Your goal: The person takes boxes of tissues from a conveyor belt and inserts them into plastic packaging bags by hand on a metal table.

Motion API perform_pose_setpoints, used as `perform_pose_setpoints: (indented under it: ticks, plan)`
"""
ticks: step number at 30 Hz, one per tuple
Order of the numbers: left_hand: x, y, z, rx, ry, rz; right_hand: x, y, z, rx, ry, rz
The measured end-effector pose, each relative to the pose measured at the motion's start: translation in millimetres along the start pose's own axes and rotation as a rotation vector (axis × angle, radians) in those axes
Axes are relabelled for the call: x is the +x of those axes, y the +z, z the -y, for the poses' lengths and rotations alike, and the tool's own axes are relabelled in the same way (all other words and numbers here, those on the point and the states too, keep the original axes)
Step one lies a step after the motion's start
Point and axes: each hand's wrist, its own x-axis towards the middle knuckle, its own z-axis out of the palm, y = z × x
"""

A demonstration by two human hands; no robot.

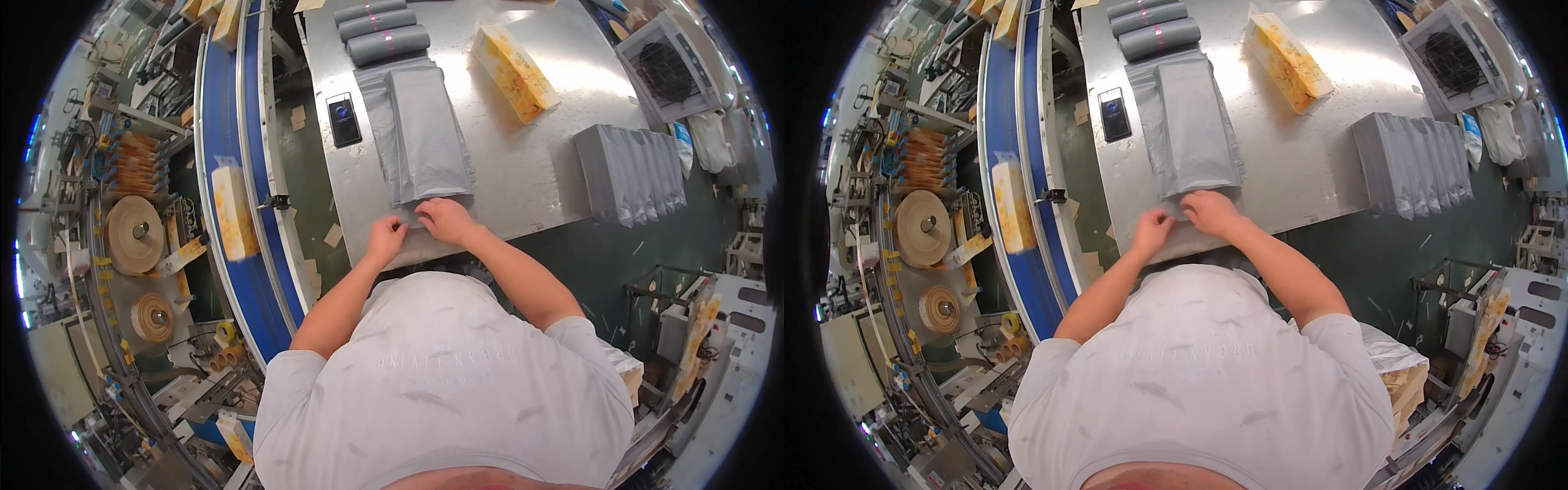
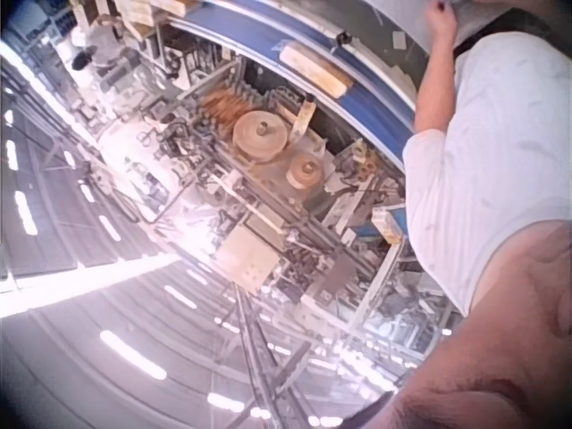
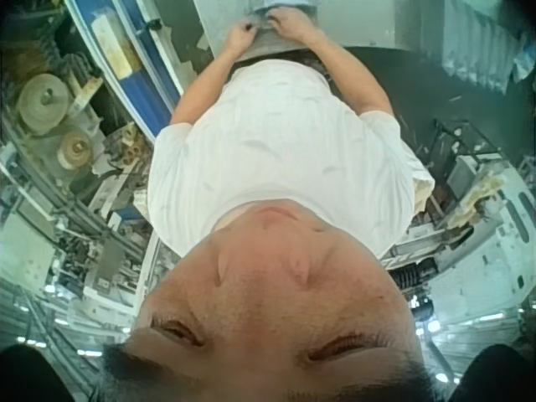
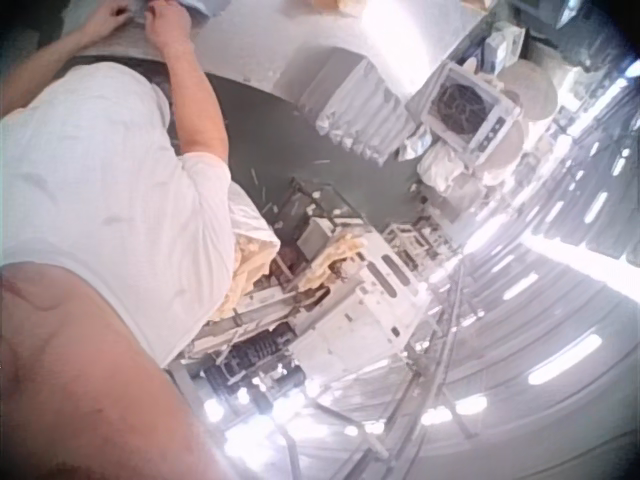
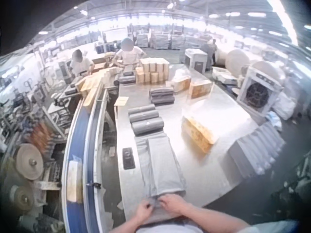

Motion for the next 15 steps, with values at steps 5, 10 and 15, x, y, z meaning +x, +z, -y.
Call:
perform_pose_setpoints:
  ticks: [5,10,15]
  plan:
    - [-8.8,6.1,10.8,-0.018,0.307,-0.167,16.7,14.8,23.6,0.089,0.005,0.064]
    - [-2.1,0.6,10.9,-0.032,0.36,-0.028,3.1,21.2,8.2,0.2,0.126,0.066]
    - [-17.9,8.8,-3.9,-0.119,0.131,0.169,-124.5,12.7,-48.9,0.786,0.574,-0.162]
